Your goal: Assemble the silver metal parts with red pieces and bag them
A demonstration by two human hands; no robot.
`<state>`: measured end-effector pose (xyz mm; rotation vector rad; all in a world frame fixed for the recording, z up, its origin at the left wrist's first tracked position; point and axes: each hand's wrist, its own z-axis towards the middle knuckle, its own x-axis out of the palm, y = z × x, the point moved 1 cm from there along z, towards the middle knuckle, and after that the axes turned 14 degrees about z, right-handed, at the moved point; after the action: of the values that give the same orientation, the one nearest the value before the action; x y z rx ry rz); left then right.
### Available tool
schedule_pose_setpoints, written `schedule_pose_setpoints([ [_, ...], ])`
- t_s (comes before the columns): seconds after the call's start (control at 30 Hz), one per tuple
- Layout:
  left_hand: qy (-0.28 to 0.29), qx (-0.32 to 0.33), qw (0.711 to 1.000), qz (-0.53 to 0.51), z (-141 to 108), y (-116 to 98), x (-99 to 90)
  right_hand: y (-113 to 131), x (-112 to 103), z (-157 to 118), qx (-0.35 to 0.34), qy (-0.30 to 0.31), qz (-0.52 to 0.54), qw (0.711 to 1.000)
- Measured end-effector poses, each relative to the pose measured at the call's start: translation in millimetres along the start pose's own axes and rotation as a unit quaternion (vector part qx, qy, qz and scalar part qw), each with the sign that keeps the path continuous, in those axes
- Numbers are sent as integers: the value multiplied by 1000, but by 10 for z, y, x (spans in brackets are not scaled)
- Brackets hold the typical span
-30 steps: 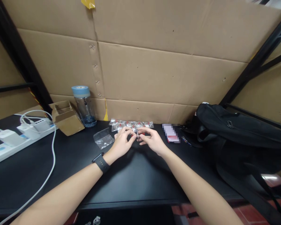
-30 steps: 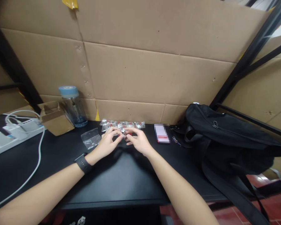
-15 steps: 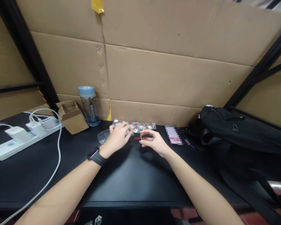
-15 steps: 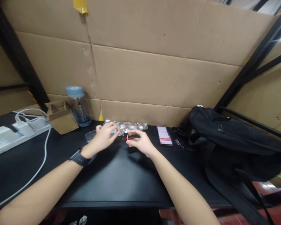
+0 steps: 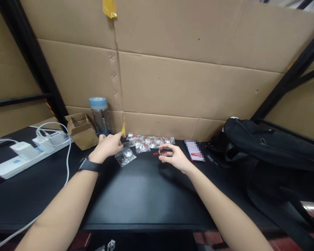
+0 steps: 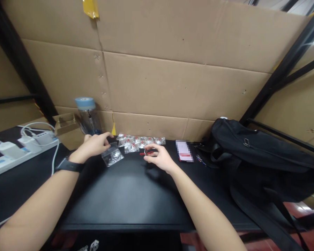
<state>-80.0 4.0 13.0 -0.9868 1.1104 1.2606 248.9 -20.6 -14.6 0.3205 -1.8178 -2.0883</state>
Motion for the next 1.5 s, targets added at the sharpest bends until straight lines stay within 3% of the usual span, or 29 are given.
schedule_pose_setpoints([
  [0.17, -47, 74, 969, -231, -83, -500, -65, 63, -124, 29, -36, -23, -4, 999],
  [0.27, -66, 20, 983, -173, -206, -836, 38, 107, -220, 45, -53, -48, -18, 997],
  [0.33, -66, 27, 994, -79, -281, -968, 119, 130, -273, 50, -60, -63, -31, 996],
  [0.43, -108, 102, 989, 11, -309, -967, 180, 144, -318, 52, -62, -74, -47, 994],
  [0.5, -110, 214, 971, 9, -266, -883, 197, 139, -328, 53, -60, -74, -52, 994],
  [0.57, -59, 319, 946, -17, -209, -795, 231, 129, -329, 55, -60, -72, -54, 994],
  [0.67, 15, 381, 924, -33, -171, -745, 317, 129, -331, 58, -64, -71, -57, 994],
  [0.77, 20, 383, 923, -28, -221, -807, 390, 157, -341, 60, -74, -75, -67, 992],
  [0.9, -21, 363, 932, -6, -306, -899, 396, 200, -356, 52, -92, -80, -125, 985],
  [1.03, -47, 342, 939, 6, -302, -925, 340, 213, -331, 26, -120, -46, -201, 971],
  [1.2, -65, 357, 930, -63, -298, -993, 246, 254, -252, -21, -146, 2, -278, 949],
  [1.5, 27, 414, 899, -137, -387, -1124, 182, 316, -269, -79, -113, 62, -403, 906],
])
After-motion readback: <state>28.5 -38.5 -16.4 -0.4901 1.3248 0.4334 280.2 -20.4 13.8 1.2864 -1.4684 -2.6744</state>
